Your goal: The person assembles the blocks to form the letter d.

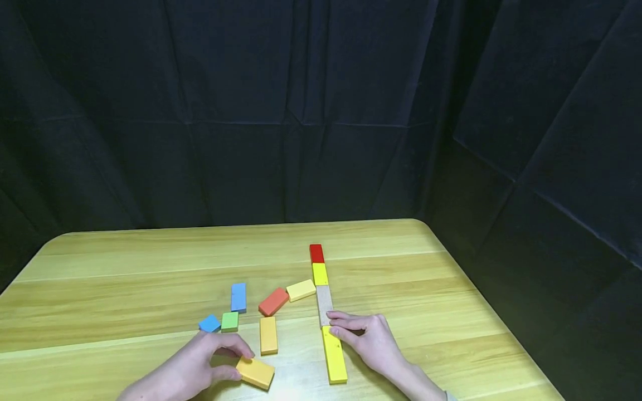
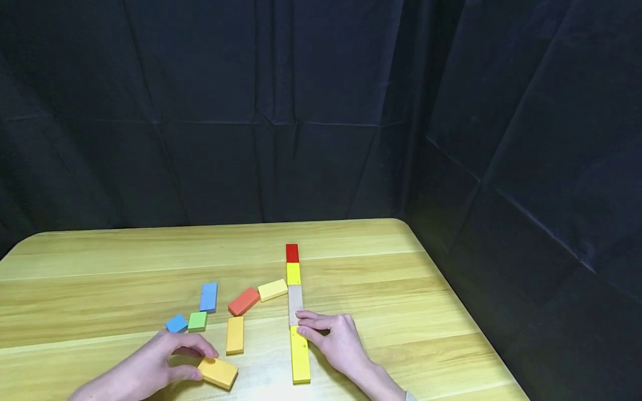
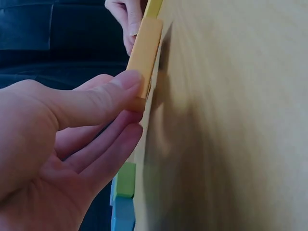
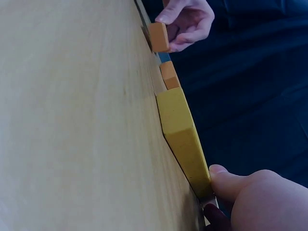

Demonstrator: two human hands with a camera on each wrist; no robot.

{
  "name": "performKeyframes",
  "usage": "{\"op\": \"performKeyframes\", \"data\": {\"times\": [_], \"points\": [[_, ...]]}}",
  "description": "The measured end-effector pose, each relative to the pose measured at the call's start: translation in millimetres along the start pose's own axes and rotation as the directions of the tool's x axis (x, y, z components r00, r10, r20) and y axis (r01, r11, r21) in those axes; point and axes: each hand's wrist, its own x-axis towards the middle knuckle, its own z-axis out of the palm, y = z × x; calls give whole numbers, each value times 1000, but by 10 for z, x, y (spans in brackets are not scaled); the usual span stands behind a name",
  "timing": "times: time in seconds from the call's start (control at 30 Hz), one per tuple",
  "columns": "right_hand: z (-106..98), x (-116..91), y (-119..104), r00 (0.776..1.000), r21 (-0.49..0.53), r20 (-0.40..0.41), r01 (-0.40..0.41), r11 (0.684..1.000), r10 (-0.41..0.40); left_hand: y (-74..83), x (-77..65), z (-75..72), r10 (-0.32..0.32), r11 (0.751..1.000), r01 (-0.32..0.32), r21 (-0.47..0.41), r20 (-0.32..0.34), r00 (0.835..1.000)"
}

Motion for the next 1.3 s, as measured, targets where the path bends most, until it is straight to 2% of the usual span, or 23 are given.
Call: {"op": "performKeyframes", "data": {"times": [0.2,0.3,0.4,0.47,0.53,0.6,0.67,0.87,1.07,1.3], "points": [[1,-3,6,1000,0,2,-4,1000,4,-45,43,107,79,997,-78,-18,47,996],[0,-4,10,1000,1,2,-13,1000,13,-65,62,153,130,991,-131,14,41,991],[-2,-3,11,1000,3,2,-17,1000,17,-75,72,166,157,985,-158,64,21,987],[-1,-3,11,1000,3,2,-14,1000,14,-73,69,167,140,987,-139,85,3,990],[1,-3,9,1000,4,2,-9,1000,9,-52,63,160,96,992,-95,81,-12,995],[3,-4,8,1000,5,2,-9,1000,9,-31,62,154,43,997,-42,58,-26,999],[5,-4,8,1000,5,2,-9,1000,9,-23,56,156,27,999,-26,37,-40,999],[2,-5,5,1000,6,-1,-3,1000,3,-54,67,181,82,995,-77,60,-82,993],[7,-4,7,1000,3,2,-10,1000,10,-37,78,206,71,996,-62,63,-146,987],[19,-9,22,1000,-19,-15,22,1000,-22,-3,98,287,41,994,-14,112,-247,968]]}}
